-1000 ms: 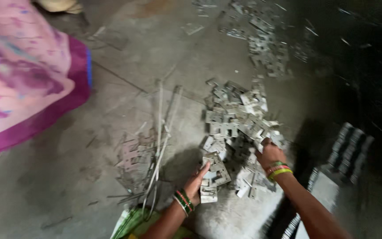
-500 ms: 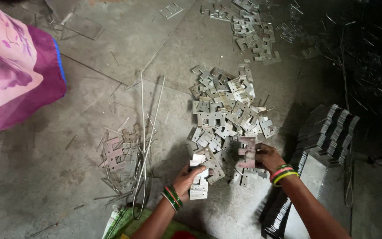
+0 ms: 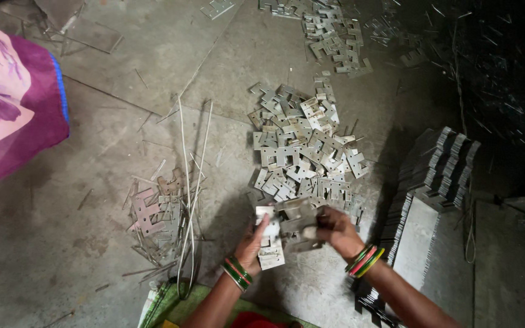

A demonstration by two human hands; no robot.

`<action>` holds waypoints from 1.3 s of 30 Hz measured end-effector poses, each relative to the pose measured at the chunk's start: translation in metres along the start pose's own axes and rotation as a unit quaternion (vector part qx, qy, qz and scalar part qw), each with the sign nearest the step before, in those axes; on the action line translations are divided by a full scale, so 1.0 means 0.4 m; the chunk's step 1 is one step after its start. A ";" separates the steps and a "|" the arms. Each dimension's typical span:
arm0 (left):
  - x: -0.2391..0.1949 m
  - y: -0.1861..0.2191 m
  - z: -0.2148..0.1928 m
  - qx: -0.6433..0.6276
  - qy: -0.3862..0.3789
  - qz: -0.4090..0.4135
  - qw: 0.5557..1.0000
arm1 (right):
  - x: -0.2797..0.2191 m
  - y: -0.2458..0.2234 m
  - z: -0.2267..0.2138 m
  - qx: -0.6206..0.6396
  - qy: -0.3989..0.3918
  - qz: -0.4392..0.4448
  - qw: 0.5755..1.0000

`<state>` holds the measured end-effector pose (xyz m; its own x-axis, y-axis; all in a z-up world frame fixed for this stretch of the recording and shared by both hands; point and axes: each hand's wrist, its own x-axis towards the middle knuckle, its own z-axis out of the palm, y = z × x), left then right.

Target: The person sorts small metal pieces on the floor, picking them up by hand and placing them into a larger stack on a piece of cardboard.

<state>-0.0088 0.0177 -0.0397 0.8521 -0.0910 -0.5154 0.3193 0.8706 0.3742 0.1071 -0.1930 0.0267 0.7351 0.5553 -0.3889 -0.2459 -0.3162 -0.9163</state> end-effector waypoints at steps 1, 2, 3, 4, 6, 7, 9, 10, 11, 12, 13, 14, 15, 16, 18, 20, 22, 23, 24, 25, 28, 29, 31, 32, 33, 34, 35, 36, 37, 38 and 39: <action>-0.003 0.004 0.003 -0.021 -0.014 0.024 0.999 | -0.010 0.011 0.030 -0.023 -0.008 0.025 0.999; -0.008 0.005 0.002 -0.021 -0.015 0.020 0.999 | -0.021 0.024 0.045 -0.046 -0.015 0.051 0.998; -0.013 0.008 -0.003 -0.051 -0.021 -0.027 0.998 | -0.017 0.036 0.034 -0.046 -0.012 0.053 0.997; -0.015 0.013 -0.008 -0.080 -0.025 -0.072 0.994 | 0.007 0.053 0.020 -0.092 -0.006 0.033 0.995; -0.017 0.005 -0.012 -0.067 -0.039 -0.048 0.996 | 0.066 0.095 -0.033 -0.278 0.067 -0.061 0.956; -0.014 0.004 -0.015 -0.056 -0.053 -0.023 0.997 | 0.086 0.111 -0.080 -0.408 0.134 -0.130 0.894; -0.014 -0.003 -0.030 -0.047 -0.053 -0.017 0.997 | 0.116 0.129 -0.169 -0.495 0.189 -0.032 0.848; -0.014 -0.003 -0.039 -0.038 -0.053 -0.010 0.998 | 0.136 0.134 -0.192 -0.494 0.189 -0.032 0.848; -0.010 -0.002 -0.046 -0.037 -0.051 -0.010 0.998 | 0.153 0.134 -0.208 -0.560 0.157 -0.057 0.811; -0.007 -0.002 -0.050 -0.028 -0.046 -0.016 0.998 | 0.165 0.131 -0.217 -0.622 0.124 -0.081 0.769; -0.007 -0.002 -0.051 -0.019 -0.041 -0.021 0.999 | 0.174 0.125 -0.221 -0.621 0.123 -0.080 0.770; -0.007 0.001 -0.048 -0.018 -0.040 -0.022 0.999 | 0.181 0.114 -0.222 -0.615 0.117 -0.089 0.774; -0.009 0.005 -0.042 -0.036 -0.033 -0.026 0.998 | 0.187 0.101 -0.221 -0.609 0.111 -0.098 0.779; -0.010 0.008 -0.033 -0.056 -0.026 -0.030 0.998 | 0.193 0.083 -0.224 -0.610 0.110 -0.099 0.779; -0.014 0.012 -0.024 -0.054 -0.023 -0.031 0.998 | 0.197 0.051 -0.222 -0.613 0.091 -0.001 0.785; -0.011 0.006 -0.029 -0.053 -0.019 -0.033 0.998 | 0.167 0.026 -0.218 -0.575 0.105 0.018 0.812; 0.004 -0.007 -0.041 -0.026 -0.031 -0.013 0.999 | 0.144 -0.006 -0.206 -0.535 0.116 0.036 0.836; 0.011 -0.014 -0.049 -0.027 -0.030 -0.014 0.999 | 0.124 -0.021 -0.200 -0.408 0.071 0.092 0.906; 0.018 -0.022 -0.054 -0.011 -0.018 -0.007 1.000 | 0.113 -0.031 -0.185 -0.270 0.024 0.145 0.952; 0.021 -0.029 -0.058 0.004 -0.005 0.000 1.000 | 0.109 -0.033 -0.162 -0.270 0.023 0.147 0.951; 0.028 -0.029 -0.067 -0.029 -0.018 0.000 0.999 | 0.115 -0.007 -0.111 -0.179 -0.052 0.079 0.979; 0.029 -0.032 -0.062 -0.029 -0.019 -0.001 0.999 | 0.130 0.011 -0.097 -0.374 0.017 0.014 0.927; 0.026 -0.028 -0.048 0.001 -0.019 0.028 0.999 | 0.155 0.053 -0.085 -0.549 0.085 -0.054 0.830; 0.018 -0.023 -0.041 0.003 -0.019 0.029 0.999 | 0.170 0.075 -0.077 -0.584 0.073 -0.086 0.804; 0.007 -0.018 -0.035 0.012 -0.009 0.023 1.000 | 0.180 0.093 -0.072 -0.618 0.061 -0.119 0.775; -0.003 -0.014 -0.029 0.019 0.002 0.017 1.000 | 0.184 0.103 -0.074 -0.618 0.060 -0.120 0.775; -0.010 -0.008 -0.025 0.018 0.003 0.019 1.000 | 0.184 0.106 -0.076 -0.614 0.070 -0.117 0.778; -0.012 -0.005 -0.023 0.027 0.009 0.023 0.999 | 0.183 0.100 -0.078 -0.611 0.079 -0.113 0.780; -0.013 -0.004 -0.024 0.035 0.014 0.028 0.999 | 0.182 0.084 -0.081 -0.612 0.076 -0.115 0.779; -0.012 -0.008 -0.027 0.033 0.016 0.029 0.999 | 0.175 0.059 -0.089 -0.567 0.097 -0.058 0.816; -0.007 -0.012 -0.033 0.034 0.020 0.038 0.999 | 0.164 0.032 -0.093 -0.519 0.116 0.000 0.847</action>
<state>-0.0183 0.0201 -0.0504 0.8580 -0.0062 -0.5136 0.2833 0.8398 0.4631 0.1757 -0.1892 -0.0071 0.8690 0.4271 -0.2498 0.3531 -0.8890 -0.2915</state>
